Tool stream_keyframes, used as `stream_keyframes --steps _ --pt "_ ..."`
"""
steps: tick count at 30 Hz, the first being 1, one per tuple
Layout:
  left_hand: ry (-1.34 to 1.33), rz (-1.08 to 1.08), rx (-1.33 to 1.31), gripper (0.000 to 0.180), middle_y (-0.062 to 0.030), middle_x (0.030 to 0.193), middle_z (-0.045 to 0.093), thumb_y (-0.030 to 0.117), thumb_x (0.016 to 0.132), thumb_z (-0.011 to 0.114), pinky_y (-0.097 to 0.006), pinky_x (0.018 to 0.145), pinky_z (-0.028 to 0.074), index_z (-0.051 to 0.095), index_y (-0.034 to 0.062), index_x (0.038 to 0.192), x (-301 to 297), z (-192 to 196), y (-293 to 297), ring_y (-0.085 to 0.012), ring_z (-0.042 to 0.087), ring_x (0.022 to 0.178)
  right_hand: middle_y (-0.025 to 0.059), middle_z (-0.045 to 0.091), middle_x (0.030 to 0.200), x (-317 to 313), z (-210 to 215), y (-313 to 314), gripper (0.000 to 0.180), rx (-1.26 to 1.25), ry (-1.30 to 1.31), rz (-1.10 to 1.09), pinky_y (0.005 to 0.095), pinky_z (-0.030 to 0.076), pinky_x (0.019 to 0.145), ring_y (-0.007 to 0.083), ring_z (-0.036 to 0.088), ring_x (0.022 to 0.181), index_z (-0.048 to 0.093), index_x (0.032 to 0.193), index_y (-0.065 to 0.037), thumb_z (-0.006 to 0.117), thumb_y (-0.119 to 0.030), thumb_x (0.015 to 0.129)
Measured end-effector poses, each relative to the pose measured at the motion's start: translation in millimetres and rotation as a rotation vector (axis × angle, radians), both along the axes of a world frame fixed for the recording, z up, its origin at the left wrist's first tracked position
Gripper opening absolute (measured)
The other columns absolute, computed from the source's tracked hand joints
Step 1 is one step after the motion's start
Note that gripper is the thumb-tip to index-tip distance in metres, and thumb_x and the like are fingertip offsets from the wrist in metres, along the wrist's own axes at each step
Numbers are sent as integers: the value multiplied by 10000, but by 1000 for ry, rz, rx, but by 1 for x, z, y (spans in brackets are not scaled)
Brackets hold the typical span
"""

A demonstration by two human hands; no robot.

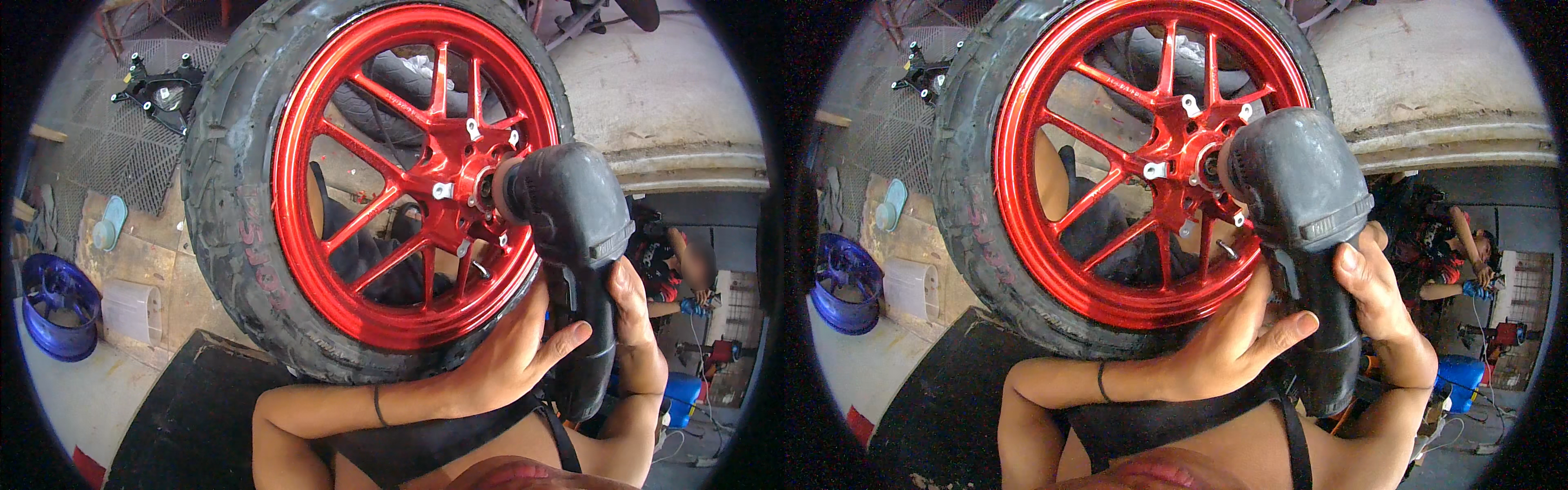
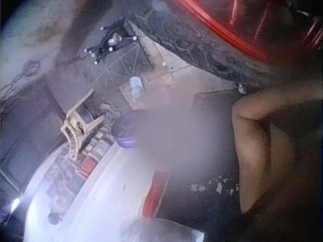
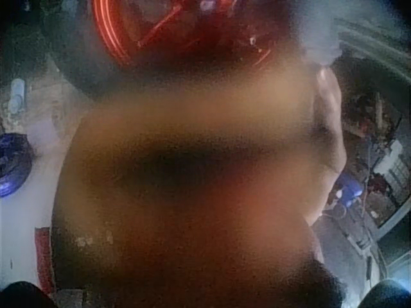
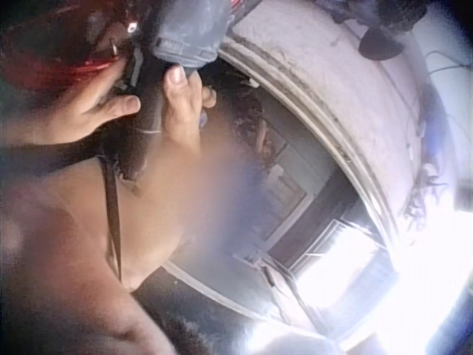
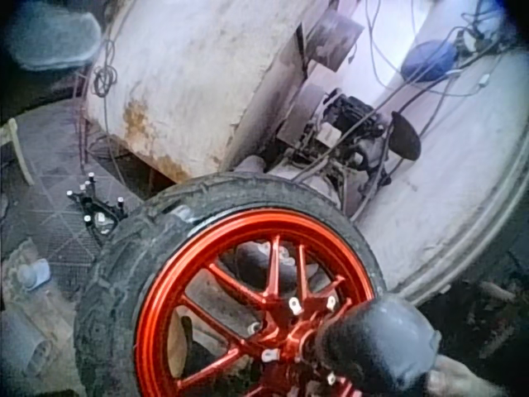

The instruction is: The person inserts white plastic spacers into the hub of a red motorcycle wheel rim and then uses a power impact wrench to tighten the lug nuts. The person holds the wheel steady with one hand while operating the tool with the other.

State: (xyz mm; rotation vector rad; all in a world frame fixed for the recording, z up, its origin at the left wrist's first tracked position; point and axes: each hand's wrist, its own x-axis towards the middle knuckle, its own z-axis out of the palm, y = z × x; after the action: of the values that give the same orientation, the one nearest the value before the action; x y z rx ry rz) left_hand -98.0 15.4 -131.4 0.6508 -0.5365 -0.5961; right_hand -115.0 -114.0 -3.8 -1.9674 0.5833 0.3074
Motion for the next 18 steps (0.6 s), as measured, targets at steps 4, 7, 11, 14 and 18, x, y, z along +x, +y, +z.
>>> stream_keyframes --steps 4,7,11,14,18 --pt "-7 15 31 701 -215 1361 406 220 977 603 -397 1082 336 191 -89 1452 1 3 4 -295 416 1284 169 564 1269 3 3 -2 758 11 37 20 362 413 991 240 548 1142 463 1352 49 533 -554 898" --pt "25 26 31 691 -210 1359 405 228 980 599 -392 1075 344 198 -82 1450 4 -7 2 -282 425 1269 158 579 1240 8 -15 -6 751 -29 -21 38 354 408 974 231 552 1115 506 1320 40 529 -575 888" --pt "19 -13 15 663 -209 1350 411 239 991 581 -388 1052 368 213 -76 1443 1 6 3 -269 446 1241 149 578 1240 -4 4 -1 783 -87 31 -61 357 389 983 231 539 1122 508 1322 38 529 -602 871" --pt "-30 7 52 667 -212 1353 409 250 996 573 -389 1052 366 208 -79 1446 2 0 3 -273 439 1254 147 572 1251 2 -1 -3 787 -39 32 -26 358 380 994 237 524 1146 506 1325 37 537 -602 866" --pt "62 -78 3 696 -212 1356 409 266 993 577 -400 1073 338 191 -84 1454 -2 -1 -1 -280 411 1288 146 587 1225 3 -2 5 783 -60 -14 -60 354 395 978 233 543 1120 507 1320 41 542 -596 866"
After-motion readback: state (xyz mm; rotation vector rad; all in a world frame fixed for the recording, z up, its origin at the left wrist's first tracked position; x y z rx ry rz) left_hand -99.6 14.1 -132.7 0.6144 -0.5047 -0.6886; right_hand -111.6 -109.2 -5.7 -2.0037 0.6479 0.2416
